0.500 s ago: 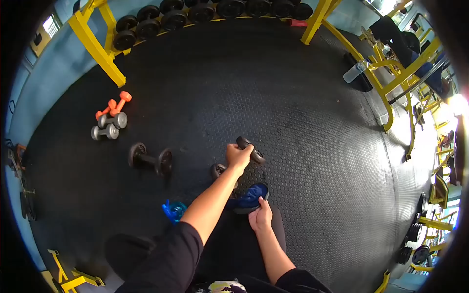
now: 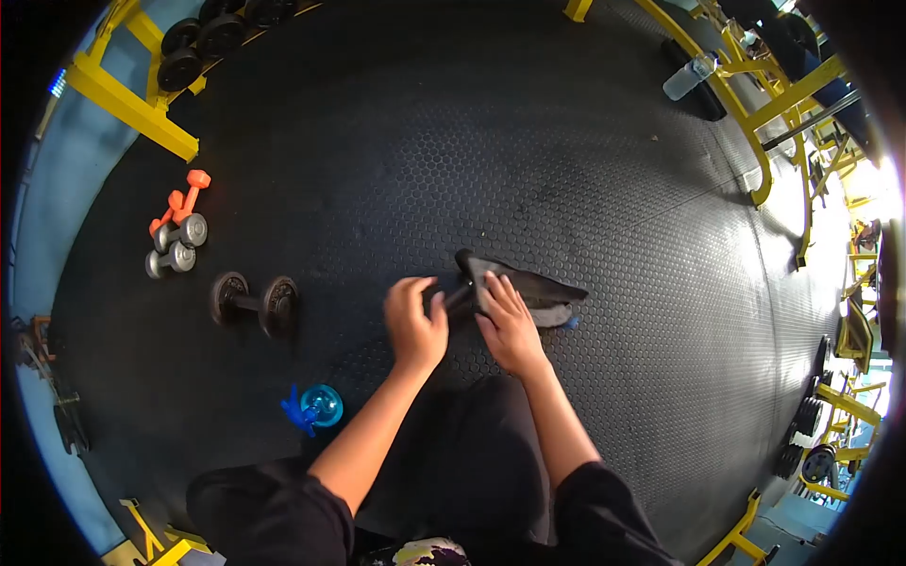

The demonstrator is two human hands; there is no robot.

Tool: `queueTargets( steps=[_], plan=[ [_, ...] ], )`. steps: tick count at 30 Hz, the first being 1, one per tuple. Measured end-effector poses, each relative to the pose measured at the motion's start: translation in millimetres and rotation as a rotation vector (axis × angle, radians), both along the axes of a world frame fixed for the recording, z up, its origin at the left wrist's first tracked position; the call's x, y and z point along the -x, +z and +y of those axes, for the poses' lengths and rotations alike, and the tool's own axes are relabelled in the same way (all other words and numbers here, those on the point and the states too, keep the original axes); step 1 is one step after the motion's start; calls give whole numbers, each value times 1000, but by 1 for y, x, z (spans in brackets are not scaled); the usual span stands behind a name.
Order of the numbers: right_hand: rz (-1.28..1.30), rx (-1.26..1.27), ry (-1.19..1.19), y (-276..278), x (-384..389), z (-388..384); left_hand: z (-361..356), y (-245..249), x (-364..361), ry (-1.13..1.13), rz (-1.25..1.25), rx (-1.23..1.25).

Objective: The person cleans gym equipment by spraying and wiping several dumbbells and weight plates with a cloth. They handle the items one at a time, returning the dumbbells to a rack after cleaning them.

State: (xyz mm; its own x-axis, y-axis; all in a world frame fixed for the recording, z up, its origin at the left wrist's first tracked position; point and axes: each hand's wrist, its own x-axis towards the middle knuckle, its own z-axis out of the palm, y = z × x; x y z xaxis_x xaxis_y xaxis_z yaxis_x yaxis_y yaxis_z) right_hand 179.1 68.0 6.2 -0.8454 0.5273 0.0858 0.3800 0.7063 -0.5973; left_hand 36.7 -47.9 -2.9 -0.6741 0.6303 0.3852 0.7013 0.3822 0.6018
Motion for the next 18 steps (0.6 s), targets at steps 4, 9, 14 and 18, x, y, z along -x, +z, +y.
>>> queueTargets(
  steps=[4,9,14,18],
  plan=[
    [-234,-301,172,-6,52,31,-64,-38,-8,112,-536,172],
    [-260,-47,218,-32,100,54,-54,-24,-7,190,-755,115],
    [161,-203,35,-50,48,18,-50,-39,2,205,-675,80],
    [-25,-207,-244,-88,-20,-16,-53,-45,10,205,-785,54]
  ],
)
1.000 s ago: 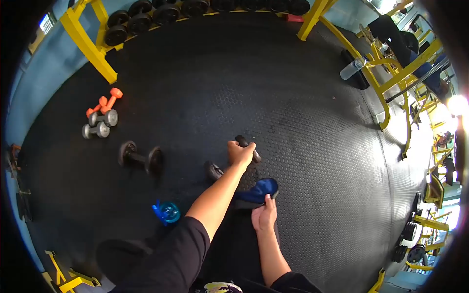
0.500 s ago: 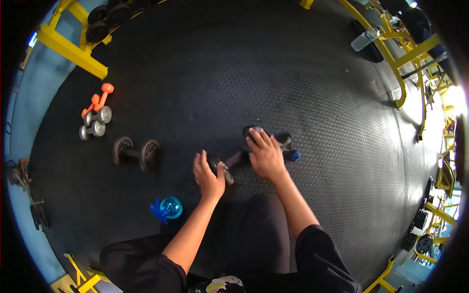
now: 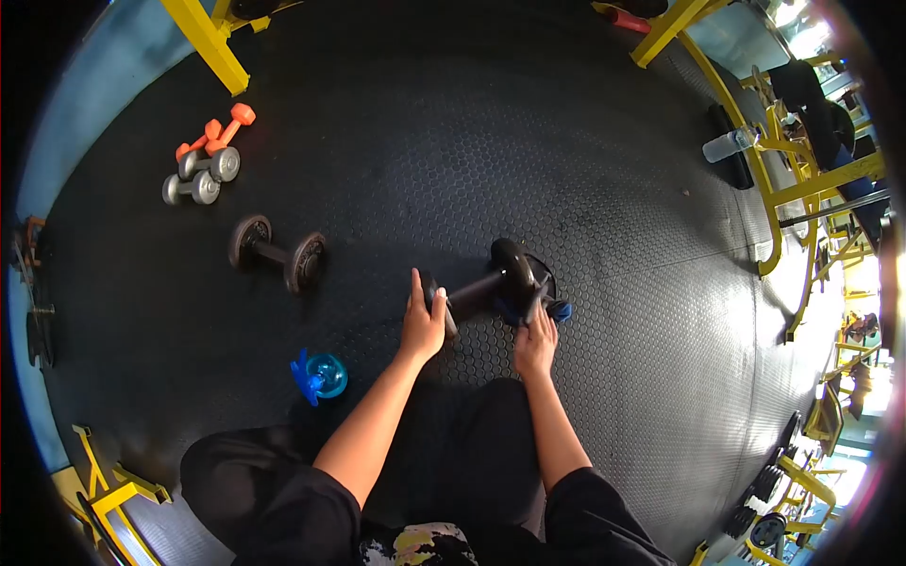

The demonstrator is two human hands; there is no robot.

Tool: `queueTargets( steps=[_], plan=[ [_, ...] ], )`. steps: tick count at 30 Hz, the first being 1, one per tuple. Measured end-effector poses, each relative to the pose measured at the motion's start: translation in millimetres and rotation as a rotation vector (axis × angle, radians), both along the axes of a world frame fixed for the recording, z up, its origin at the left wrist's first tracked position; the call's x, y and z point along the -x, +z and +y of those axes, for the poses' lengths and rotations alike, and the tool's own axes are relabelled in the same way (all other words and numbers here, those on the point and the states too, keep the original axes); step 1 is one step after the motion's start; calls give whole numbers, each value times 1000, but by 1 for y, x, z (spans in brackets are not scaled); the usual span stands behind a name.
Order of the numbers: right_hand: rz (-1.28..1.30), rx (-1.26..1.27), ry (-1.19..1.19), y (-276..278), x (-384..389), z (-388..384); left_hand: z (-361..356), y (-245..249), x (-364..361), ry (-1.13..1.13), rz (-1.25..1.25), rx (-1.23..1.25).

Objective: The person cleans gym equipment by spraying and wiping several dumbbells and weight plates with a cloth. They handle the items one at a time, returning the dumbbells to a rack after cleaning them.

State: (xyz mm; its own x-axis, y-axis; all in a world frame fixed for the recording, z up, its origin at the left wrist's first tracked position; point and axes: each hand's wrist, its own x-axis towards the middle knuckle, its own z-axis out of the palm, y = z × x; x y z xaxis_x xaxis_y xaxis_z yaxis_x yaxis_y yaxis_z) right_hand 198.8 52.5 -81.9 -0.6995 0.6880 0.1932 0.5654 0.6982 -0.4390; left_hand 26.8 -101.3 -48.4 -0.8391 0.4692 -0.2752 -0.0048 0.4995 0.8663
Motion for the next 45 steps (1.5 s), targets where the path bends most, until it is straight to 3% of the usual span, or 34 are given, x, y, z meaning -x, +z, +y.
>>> queueTargets(
  steps=[2,3,5,6,7,8,10,11,14,16,18,19,21,22,24,26,28,29,30,32,34,36,38,40,41,42,44,45],
  plan=[
    [-37,451,-85,-1,-25,6,-1,2,5,36,-198,-99],
    [-33,448,-87,9,-24,-1,-3,-5,6,21,-331,-166],
    [305,601,-107,53,-11,-28,-5,3,6,68,-431,-220],
    [234,697,-84,62,-6,-40,-8,5,5,118,-535,-270],
    [202,564,134,79,6,-47,-11,-15,7,138,-684,-448],
    [225,481,360,93,23,-53,-13,-12,8,143,-683,-448],
    [164,451,570,93,58,-65,-17,-5,8,258,-872,-621],
    [-29,402,599,84,73,-70,-23,-22,7,223,-867,-708],
    [-102,248,596,66,122,-71,-26,-19,-5,250,-749,-588],
    [-175,443,580,62,156,-62,-28,-18,-7,315,-874,-485],
    [-183,578,575,43,188,-50,-27,-29,-8,272,-655,-406],
    [-189,576,576,45,204,-45,-29,-36,-6,225,-729,-461],
    [-617,718,431,52,230,-40,-23,-25,-3,275,-815,-483],
    [-617,716,435,50,229,-42,-22,-20,1,327,-898,-498],
    [-364,543,333,45,207,-55,-30,-28,8,246,-930,-569],
    [70,427,292,43,167,-75,-29,-32,10,154,-960,-648],
    [233,378,268,42,127,-94,-28,-32,10,-62,-798,-673],
    [273,340,211,30,107,-107,-26,-38,10,-84,-734,-668],
    [310,304,151,16,91,-120,-21,-40,5,35,-685,-620],
    [302,373,34,16,82,-129,-17,-27,7,103,-827,-581],
    [74,726,-32,23,81,-118,-6,3,15,175,-747,-350],
    [-9,687,-74,21,76,-101,10,2,29,331,-730,-259],
    [-16,1063,-308,16,67,-77,31,3,36,327,-629,-222],
    [474,1219,-447,39,65,-64,44,-2,36,375,-438,-127],
    [719,1245,-405,62,75,-61,47,-6,33,405,-345,-73],
    [787,1353,-318,79,79,-53,46,-11,28,413,-352,-60],
    [152,1123,11,68,76,-32,47,-16,21,495,-329,-269],
    [29,667,297,68,89,-31,47,-18,20,540,-477,-444]
  ],
)
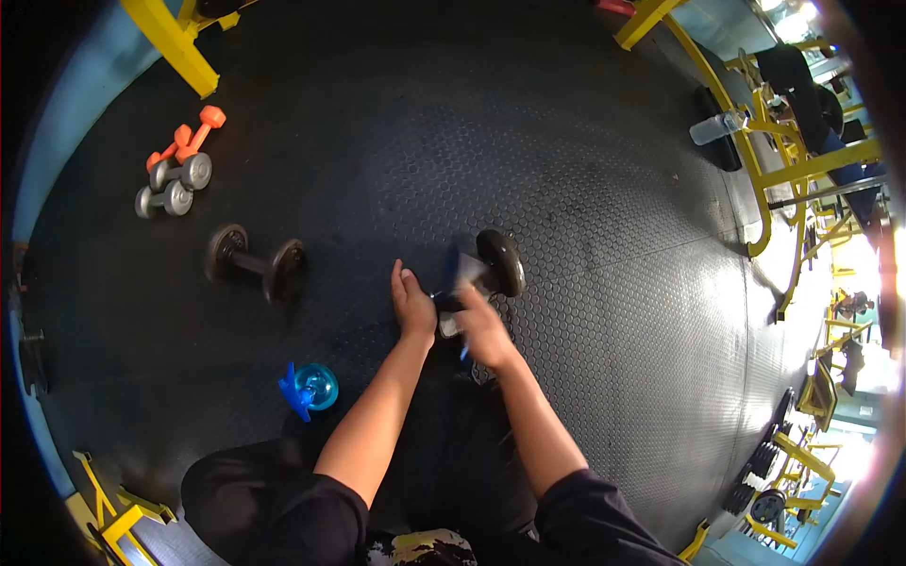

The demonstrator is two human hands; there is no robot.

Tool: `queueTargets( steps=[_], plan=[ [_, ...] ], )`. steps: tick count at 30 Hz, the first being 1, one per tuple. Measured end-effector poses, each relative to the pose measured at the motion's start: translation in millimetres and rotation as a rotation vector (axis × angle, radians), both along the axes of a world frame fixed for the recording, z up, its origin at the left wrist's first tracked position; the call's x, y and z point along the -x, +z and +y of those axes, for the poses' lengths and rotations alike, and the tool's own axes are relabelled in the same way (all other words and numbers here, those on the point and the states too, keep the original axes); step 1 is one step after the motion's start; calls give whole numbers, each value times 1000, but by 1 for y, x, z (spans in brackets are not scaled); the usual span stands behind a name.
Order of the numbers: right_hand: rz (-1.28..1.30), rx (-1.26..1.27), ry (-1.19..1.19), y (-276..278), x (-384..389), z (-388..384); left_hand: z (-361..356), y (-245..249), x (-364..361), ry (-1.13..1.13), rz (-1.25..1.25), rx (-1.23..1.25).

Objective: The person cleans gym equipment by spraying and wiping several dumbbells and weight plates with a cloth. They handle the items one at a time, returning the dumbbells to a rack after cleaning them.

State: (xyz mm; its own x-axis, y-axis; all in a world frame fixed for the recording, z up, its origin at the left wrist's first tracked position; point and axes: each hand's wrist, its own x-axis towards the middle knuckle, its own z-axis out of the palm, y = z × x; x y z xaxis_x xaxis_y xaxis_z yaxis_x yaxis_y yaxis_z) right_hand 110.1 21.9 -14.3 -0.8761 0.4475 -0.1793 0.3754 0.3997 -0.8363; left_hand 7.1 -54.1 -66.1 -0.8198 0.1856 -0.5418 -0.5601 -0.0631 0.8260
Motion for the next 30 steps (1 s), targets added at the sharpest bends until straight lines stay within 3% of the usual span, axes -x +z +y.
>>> queueTargets(
  steps=[1,2,3,4,6,8,9,11,13,15,17,19,20,21,23,25,27,29,30],
  plan=[
    [31,-469,266,0,14,-4,-4,-5,-6,55,-115,-193],
    [-306,-277,421,0,28,-3,-6,-10,-8,49,-102,-175],
    [-156,-251,429,-6,34,-4,-5,-10,-5,45,-84,-157],
    [-177,-353,489,-10,31,4,-4,-12,-4,37,-83,-150],
    [-207,-438,562,-18,24,26,-5,-14,-7,-68,220,154],
    [-230,-790,918,-26,21,42,-8,-21,-12,-83,273,184],
    [-228,-791,915,-36,23,48,-7,-23,-10,-95,343,201],
    [-34,-1045,714,-59,24,52,-8,-9,-13,-103,327,234],
    [-89,-1007,778,-42,30,56,-8,-17,-12,-102,363,180],
    [-231,-1098,589,-33,28,56,-10,0,-11,-119,294,213],
    [-238,-1166,564,-39,21,53,-9,6,-11,-128,229,225],
    [-28,-1038,253,-47,11,40,-12,-4,-11,-187,352,313],
    [-76,-701,213,-46,4,37,-12,-11,-11,-188,353,313],
    [-78,-699,213,-48,-3,28,-12,-18,-12,-156,361,244],
    [-21,-447,195,-54,-14,7,-12,-22,-16,-133,368,177],
    [57,-4,188,-28,-2,-20,-14,-15,-18,-96,232,-30],
    [41,24,132,-23,19,-14,-17,-11,-17,-87,172,-125],
    [-326,531,235,10,49,6,-17,-11,-21,-31,88,-240],
    [-508,439,265,19,67,7,-12,3,-24,-19,66,-180]
  ],
)
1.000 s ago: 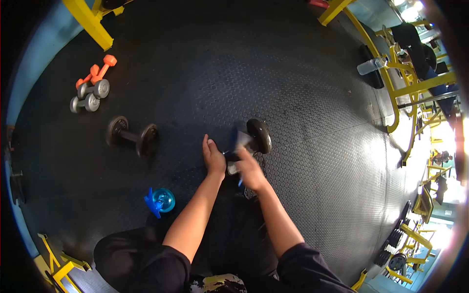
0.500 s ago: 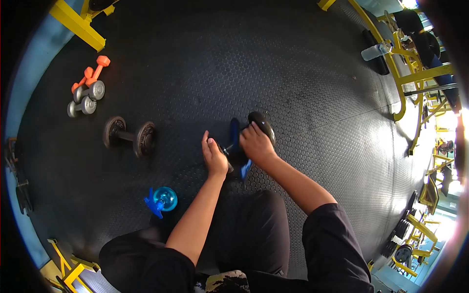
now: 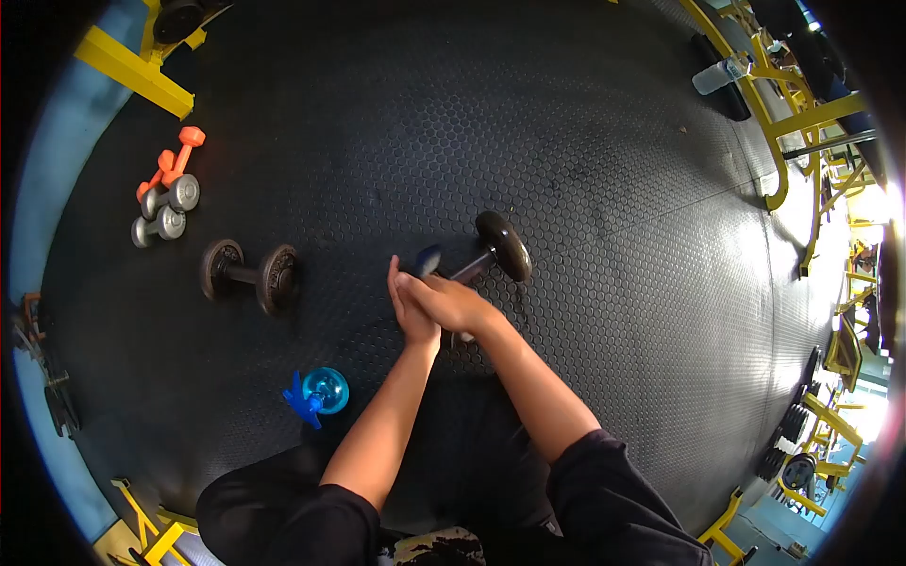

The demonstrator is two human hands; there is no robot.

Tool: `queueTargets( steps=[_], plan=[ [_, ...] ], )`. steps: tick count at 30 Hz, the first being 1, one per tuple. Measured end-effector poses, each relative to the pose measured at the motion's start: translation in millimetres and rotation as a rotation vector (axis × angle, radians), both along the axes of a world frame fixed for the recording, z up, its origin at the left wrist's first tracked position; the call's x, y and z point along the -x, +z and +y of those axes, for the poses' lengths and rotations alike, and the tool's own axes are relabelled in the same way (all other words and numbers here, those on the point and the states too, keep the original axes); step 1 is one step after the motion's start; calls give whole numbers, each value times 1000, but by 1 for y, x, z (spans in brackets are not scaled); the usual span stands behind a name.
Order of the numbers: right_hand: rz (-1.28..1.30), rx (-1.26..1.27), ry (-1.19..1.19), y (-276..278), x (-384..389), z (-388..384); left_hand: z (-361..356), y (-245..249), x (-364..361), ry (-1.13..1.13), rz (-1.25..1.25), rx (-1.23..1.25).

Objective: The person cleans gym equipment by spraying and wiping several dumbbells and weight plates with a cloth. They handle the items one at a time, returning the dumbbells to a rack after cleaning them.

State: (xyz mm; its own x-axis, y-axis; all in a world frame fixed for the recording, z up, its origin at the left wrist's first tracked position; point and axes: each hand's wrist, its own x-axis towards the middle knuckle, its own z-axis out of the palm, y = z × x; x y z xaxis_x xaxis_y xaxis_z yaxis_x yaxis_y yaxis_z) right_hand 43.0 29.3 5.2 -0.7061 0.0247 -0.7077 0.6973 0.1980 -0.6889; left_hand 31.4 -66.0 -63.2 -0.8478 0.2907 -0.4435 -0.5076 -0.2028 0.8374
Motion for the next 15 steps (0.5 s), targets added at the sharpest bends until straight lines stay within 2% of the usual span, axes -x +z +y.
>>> queueTargets(
  steps=[1,4,7,8,9,11,12,14,15],
  plan=[
    [-153,-96,90,4,19,-2,1,0,0,-5,-1,6],
    [-248,19,122,-12,60,4,3,0,2,11,-7,14],
    [-243,19,226,-51,72,7,5,0,5,16,-21,28],
    [-251,35,194,-59,74,6,5,-1,7,19,-33,32],
    [-254,40,188,-46,69,6,5,-1,8,25,-42,35],
    [-186,-183,296,-4,51,6,5,-2,11,57,-54,36],
    [-125,-247,49,-3,30,-7,5,-1,16,65,-51,39],
    [299,-178,-259,-16,-8,-20,4,1,32,47,-162,57],
    [303,-170,-258,-14,-25,-28,4,1,41,33,-218,68]
  ],
)
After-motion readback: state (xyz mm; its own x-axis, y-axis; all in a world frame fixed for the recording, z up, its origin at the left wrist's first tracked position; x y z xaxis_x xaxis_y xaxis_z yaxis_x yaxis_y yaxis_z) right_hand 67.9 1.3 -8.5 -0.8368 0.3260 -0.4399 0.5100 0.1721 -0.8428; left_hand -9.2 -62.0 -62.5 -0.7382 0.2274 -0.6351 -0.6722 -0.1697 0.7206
